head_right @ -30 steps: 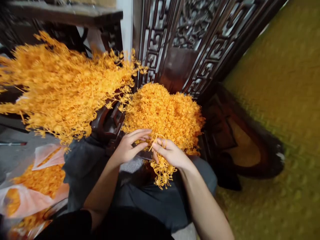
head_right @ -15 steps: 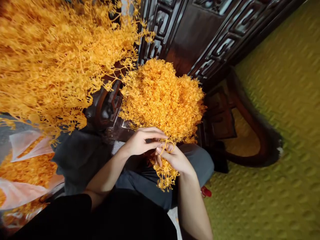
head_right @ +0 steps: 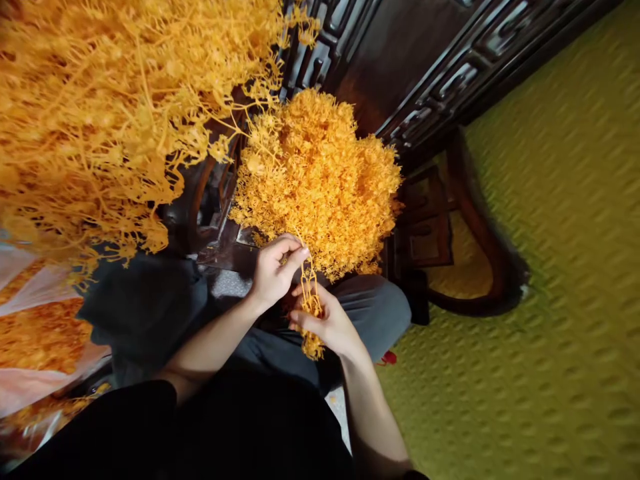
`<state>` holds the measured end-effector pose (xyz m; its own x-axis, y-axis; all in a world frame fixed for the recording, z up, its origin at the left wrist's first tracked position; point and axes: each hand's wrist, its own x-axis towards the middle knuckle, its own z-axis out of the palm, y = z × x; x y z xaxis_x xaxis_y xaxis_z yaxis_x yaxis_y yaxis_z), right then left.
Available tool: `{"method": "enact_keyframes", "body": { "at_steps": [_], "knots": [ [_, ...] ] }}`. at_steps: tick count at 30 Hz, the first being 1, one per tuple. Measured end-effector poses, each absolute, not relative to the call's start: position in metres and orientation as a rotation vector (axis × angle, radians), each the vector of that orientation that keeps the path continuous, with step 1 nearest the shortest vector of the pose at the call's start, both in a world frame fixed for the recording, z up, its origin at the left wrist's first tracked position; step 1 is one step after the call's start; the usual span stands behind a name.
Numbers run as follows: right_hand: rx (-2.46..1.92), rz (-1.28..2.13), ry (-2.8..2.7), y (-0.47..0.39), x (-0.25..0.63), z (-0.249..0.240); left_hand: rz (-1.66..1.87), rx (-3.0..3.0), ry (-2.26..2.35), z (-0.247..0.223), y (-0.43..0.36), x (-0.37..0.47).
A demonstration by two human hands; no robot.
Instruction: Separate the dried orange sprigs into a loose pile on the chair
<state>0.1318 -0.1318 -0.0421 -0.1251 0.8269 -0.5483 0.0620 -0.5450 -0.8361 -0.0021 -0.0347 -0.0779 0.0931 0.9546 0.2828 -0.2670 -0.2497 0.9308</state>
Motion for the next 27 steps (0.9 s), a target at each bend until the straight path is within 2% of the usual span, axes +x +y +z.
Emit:
{"method": "enact_keyframes", "body": {
  "at_steps": [18,23,27],
  "knots": [
    [-1.484,1.573,-0.53,-0.154,0.102,-0.054,1.301,1.169,0.84,-0.097,-0.032,0.013],
    [-1.453,1.558,-0.453,-0.118,0.143,-0.028,0.99,1.514,0.876,-0.087,-0.025,-0.003],
    [-1.507,1.604,-0.454,-0.092,0.176,-0.006,1.085,1.896,0.484,-0.053,-0.034,-0.025]
  ]
}}
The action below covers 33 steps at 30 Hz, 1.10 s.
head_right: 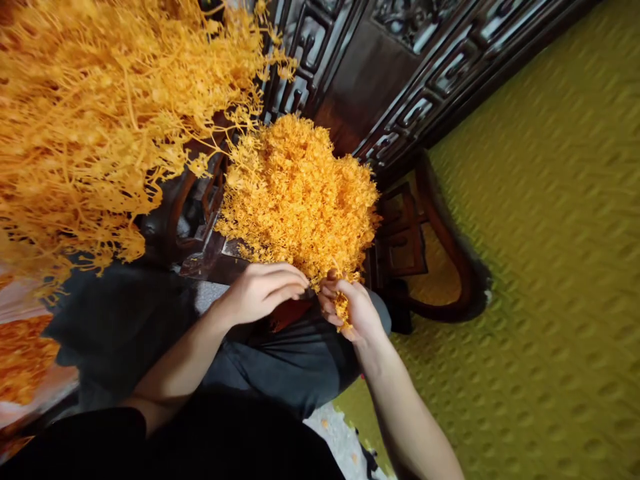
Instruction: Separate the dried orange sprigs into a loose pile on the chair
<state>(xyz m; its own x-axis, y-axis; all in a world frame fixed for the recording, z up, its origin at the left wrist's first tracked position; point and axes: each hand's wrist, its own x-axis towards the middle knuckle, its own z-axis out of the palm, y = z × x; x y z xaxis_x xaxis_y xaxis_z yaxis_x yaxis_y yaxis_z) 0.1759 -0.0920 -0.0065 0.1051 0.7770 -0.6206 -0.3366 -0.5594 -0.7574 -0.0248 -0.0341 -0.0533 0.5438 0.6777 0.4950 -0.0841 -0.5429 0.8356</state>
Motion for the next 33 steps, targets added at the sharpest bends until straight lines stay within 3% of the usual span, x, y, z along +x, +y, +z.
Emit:
{"method": "enact_keyframes", "body": {
  "at_steps": [3,7,12,17,22,24,26,29,33],
  "knots": [
    [-1.651,1.851,-0.559,-0.086,0.184,0.005,1.152,2.118,0.29,-0.036,-0.042,-0.029],
    [-1.773,2.215,-0.776,-0.082,0.186,0.028,1.067,2.362,0.406,-0.04,-0.041,-0.022],
    [-1.786,2.322,-1.564,-0.063,0.192,0.067,0.94,2.324,0.513,-0.047,-0.047,-0.014],
    [-1.686,1.704,-2.592,-0.054,0.19,0.093,0.893,2.211,0.536,-0.039,-0.059,-0.01],
    [-1.511,0.481,-3.087,-0.055,0.187,0.091,0.858,1.678,0.489,-0.042,-0.058,-0.004],
    [-1.361,0.146,-3.106,-0.053,0.189,0.087,0.719,1.265,0.364,-0.048,-0.055,0.001],
    [-1.27,0.004,-3.083,-0.049,0.193,0.082,0.529,0.883,0.197,-0.053,-0.054,0.004],
    [-1.19,0.116,-3.038,-0.036,0.202,0.069,0.325,0.585,-0.027,-0.058,-0.055,0.009],
    [-1.211,0.301,-2.801,-0.004,0.204,0.045,0.375,0.418,-0.032,-0.065,-0.053,0.011]
  ]
}}
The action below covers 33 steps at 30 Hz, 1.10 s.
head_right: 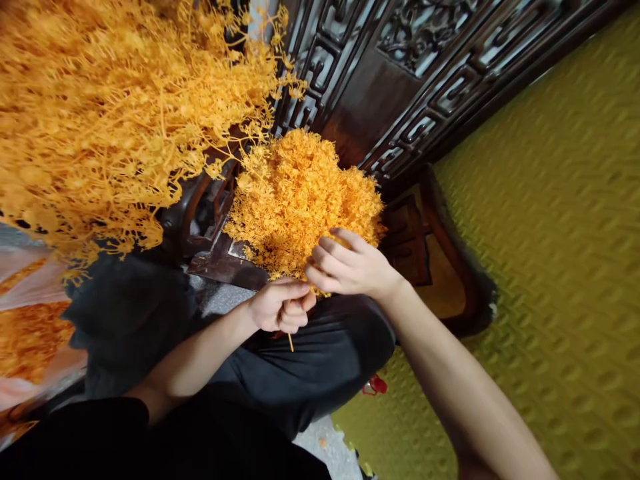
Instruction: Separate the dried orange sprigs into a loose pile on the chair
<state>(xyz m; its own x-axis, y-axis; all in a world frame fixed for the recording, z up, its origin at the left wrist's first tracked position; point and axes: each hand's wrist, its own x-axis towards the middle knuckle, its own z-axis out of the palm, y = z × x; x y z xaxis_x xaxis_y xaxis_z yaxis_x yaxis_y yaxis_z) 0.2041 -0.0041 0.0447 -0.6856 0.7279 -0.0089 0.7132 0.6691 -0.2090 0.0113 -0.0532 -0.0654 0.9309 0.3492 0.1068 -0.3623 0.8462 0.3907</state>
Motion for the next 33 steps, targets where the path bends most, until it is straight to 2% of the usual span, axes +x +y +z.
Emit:
{"method": "enact_keyframes", "body": {
  "at_steps": [5,10,13,17,20,25,31,33],
  "knots": [
    [-1.29,-0.168,-2.289,0.035,0.185,0.029,0.902,0.493,0.322,-0.085,-0.037,0.005],
    [-1.24,0.084,-1.883,0.031,0.168,0.012,1.136,0.952,0.75,-0.103,-0.026,-0.006],
    [-1.193,0.153,-2.054,0.018,0.164,-0.003,1.151,1.418,1.002,-0.107,-0.021,-0.007],
    [-1.241,0.232,-2.269,0.006,0.169,-0.018,1.151,1.853,1.114,-0.112,-0.014,0.005],
    [-1.144,0.479,-2.235,0.005,0.174,-0.028,1.125,1.987,1.138,-0.111,-0.011,0.017],
    [-1.146,0.656,-1.822,0.023,0.19,-0.034,1.034,1.906,1.154,-0.087,-0.008,0.027],
    [-1.361,0.209,-0.935,0.065,0.257,-0.016,0.923,1.665,1.117,-0.074,-0.015,0.008],
    [-1.331,0.495,-0.943,0.068,0.26,-0.019,0.957,1.534,1.107,-0.078,-0.014,0.003]
  ]
}}
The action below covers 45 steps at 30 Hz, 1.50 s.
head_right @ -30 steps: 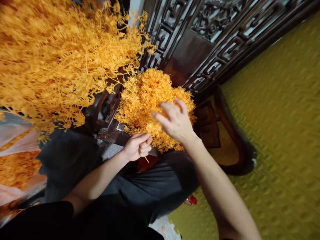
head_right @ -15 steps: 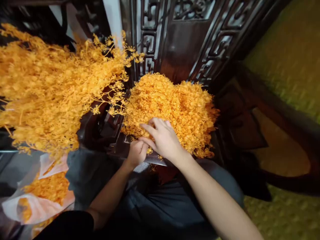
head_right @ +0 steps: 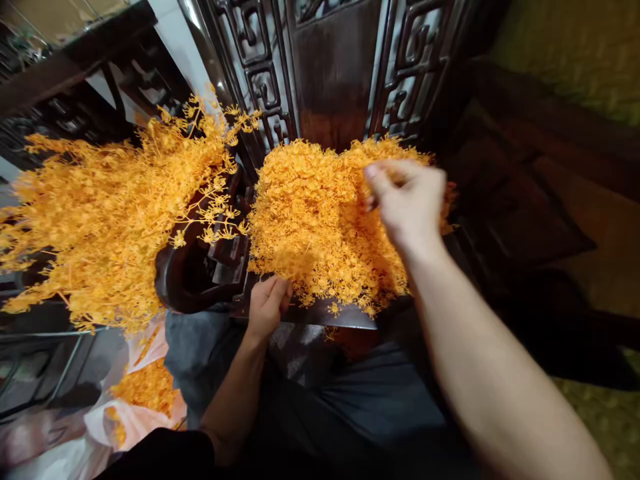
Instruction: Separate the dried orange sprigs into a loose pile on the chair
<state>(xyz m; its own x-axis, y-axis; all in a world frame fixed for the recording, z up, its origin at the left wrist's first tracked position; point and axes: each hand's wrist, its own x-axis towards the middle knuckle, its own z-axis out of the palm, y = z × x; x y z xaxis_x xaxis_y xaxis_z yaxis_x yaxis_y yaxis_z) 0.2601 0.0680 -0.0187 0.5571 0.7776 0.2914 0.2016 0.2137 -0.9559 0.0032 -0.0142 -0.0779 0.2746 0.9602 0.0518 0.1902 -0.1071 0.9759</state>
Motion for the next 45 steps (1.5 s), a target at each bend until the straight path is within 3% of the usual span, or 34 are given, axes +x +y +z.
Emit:
{"method": "enact_keyframes", "body": {
  "at_steps": [3,6,13,19,24,29,34,40,42,45],
  "knots": [
    [-1.167,1.083,-0.959,0.063,0.24,-0.031,1.026,1.396,1.05,-0.083,-0.008,0.003],
    [-1.001,1.342,-0.863,0.056,0.223,-0.035,1.062,1.271,1.013,-0.084,-0.006,0.004],
    [-0.932,1.332,-0.947,0.057,0.235,-0.035,1.102,1.141,1.0,-0.087,-0.011,-0.006],
    [-1.429,0.869,-1.097,0.075,0.239,-0.058,1.151,0.992,0.85,-0.085,-0.007,-0.004],
    [-1.25,1.262,-0.758,0.075,0.231,-0.046,1.195,0.891,0.718,-0.079,-0.005,-0.002],
    [-1.065,1.417,-0.554,0.067,0.234,-0.041,1.204,0.819,0.661,-0.079,-0.003,-0.006],
    [-1.26,1.187,-0.673,0.068,0.241,-0.053,1.204,0.79,0.647,-0.079,-0.003,-0.006],
    [-1.774,0.303,-1.709,0.06,0.245,-0.056,1.224,0.777,0.654,-0.078,-0.003,-0.008],
    [-1.746,0.259,-1.997,0.057,0.242,-0.057,1.232,0.771,0.657,-0.078,-0.002,-0.01],
    [-1.671,0.475,-2.333,0.053,0.232,-0.061,1.236,0.769,0.66,-0.077,-0.001,-0.012]
  ]
}}
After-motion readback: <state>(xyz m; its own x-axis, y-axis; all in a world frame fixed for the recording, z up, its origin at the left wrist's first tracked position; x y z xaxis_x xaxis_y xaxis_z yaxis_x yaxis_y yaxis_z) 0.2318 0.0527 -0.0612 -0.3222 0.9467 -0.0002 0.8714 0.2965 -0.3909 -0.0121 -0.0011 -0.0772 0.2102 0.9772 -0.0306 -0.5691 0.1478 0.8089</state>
